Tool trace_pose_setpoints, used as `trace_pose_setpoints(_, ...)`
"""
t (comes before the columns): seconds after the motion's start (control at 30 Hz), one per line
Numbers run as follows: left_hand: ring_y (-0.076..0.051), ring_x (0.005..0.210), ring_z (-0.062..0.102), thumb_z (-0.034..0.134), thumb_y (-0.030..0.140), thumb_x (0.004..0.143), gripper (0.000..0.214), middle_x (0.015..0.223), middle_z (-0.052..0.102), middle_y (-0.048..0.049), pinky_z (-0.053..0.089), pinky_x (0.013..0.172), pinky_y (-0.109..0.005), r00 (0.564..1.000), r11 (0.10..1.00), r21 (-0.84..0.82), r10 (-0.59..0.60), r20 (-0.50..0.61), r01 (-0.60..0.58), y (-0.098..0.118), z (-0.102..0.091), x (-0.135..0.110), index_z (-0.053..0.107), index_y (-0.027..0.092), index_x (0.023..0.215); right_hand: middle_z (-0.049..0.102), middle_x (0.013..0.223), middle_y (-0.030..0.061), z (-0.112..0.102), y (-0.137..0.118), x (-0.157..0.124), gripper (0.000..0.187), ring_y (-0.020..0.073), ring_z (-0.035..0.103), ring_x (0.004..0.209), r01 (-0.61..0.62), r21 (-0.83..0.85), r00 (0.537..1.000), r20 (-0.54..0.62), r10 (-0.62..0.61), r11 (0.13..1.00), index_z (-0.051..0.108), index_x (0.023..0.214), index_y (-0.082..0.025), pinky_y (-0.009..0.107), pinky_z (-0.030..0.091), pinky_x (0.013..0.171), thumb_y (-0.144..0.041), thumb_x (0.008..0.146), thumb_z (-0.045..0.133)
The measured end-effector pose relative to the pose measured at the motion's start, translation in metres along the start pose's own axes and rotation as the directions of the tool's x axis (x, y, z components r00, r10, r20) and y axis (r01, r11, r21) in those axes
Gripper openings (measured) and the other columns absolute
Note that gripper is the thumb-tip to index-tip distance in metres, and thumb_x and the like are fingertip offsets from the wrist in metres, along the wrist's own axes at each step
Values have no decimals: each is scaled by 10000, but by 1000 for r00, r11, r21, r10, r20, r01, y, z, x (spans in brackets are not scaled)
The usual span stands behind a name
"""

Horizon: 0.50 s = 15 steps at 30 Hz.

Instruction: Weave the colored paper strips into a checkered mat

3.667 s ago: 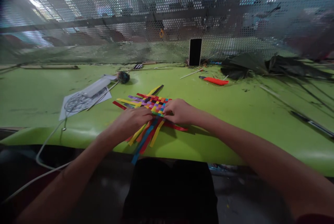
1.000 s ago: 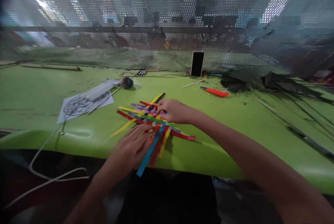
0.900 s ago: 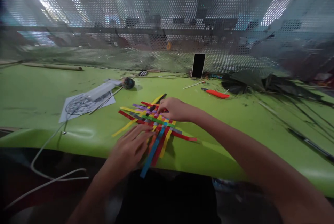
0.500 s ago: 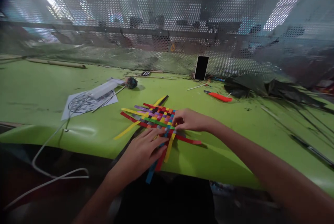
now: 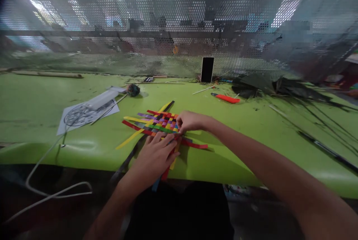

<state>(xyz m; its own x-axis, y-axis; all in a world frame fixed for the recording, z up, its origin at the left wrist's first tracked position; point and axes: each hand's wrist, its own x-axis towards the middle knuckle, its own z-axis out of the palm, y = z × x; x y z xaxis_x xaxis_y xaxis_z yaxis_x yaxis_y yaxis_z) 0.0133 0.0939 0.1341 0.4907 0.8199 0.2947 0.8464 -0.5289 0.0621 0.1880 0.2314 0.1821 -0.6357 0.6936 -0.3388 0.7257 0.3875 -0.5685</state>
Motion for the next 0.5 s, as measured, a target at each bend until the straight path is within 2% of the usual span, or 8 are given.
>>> trace_pose_setpoints(0.17, -342, 1187, 553, 584, 399, 1004, 299, 1305, 666, -65, 488, 953, -555, 999, 1000, -12, -23, -32, 22, 5, 4, -4, 665, 261, 1255, 617, 666, -23, -11, -10, 4, 268, 138, 547, 654, 0, -85, 998, 66, 6, 996, 651, 745, -146, 249, 385, 597, -301, 613, 825)
trace_pose_setpoints(0.27, -354, 1193, 553, 601, 435, 990, 342, 1298, 671, -62, 487, 948, -566, 995, 998, -19, -68, -69, 67, 7, 9, -4, 651, 281, 1291, 689, 749, 16, -17, -21, 11, 233, 157, 607, 715, 64, -31, 992, 114, -60, 997, 696, 811, -129, 251, 433, 640, -283, 668, 797)
trace_pose_setpoints(0.37, -356, 1201, 552, 603, 445, 984, 393, 1347, 653, -59, 486, 953, -564, 988, 995, -31, -98, -116, 95, 10, 15, -4, 617, 301, 1349, 735, 877, 48, -11, -36, 20, 166, 163, 644, 780, 139, 11, 990, -14, -139, 990, 721, 909, -133, 244, 457, 674, -211, 763, 697)
trace_pose_setpoints(0.43, -355, 1195, 554, 601, 441, 983, 412, 1358, 647, -62, 488, 954, -563, 986, 993, -41, -113, -122, 109, 12, 18, -3, 609, 300, 1370, 741, 909, 60, -2, -45, 26, 160, 170, 642, 780, 155, -96, 983, -83, -163, 983, 726, 917, -140, 247, 441, 661, -206, 778, 682)
trace_pose_setpoints(0.5, -360, 1192, 553, 608, 433, 976, 412, 1348, 652, -77, 493, 948, -565, 983, 991, -50, -133, -125, 127, 14, 20, -2, 626, 286, 1360, 737, 872, 67, 9, -52, 30, 139, 183, 628, 747, 97, -246, 986, -108, -127, 964, 723, 886, -150, 262, 404, 621, -231, 780, 685)
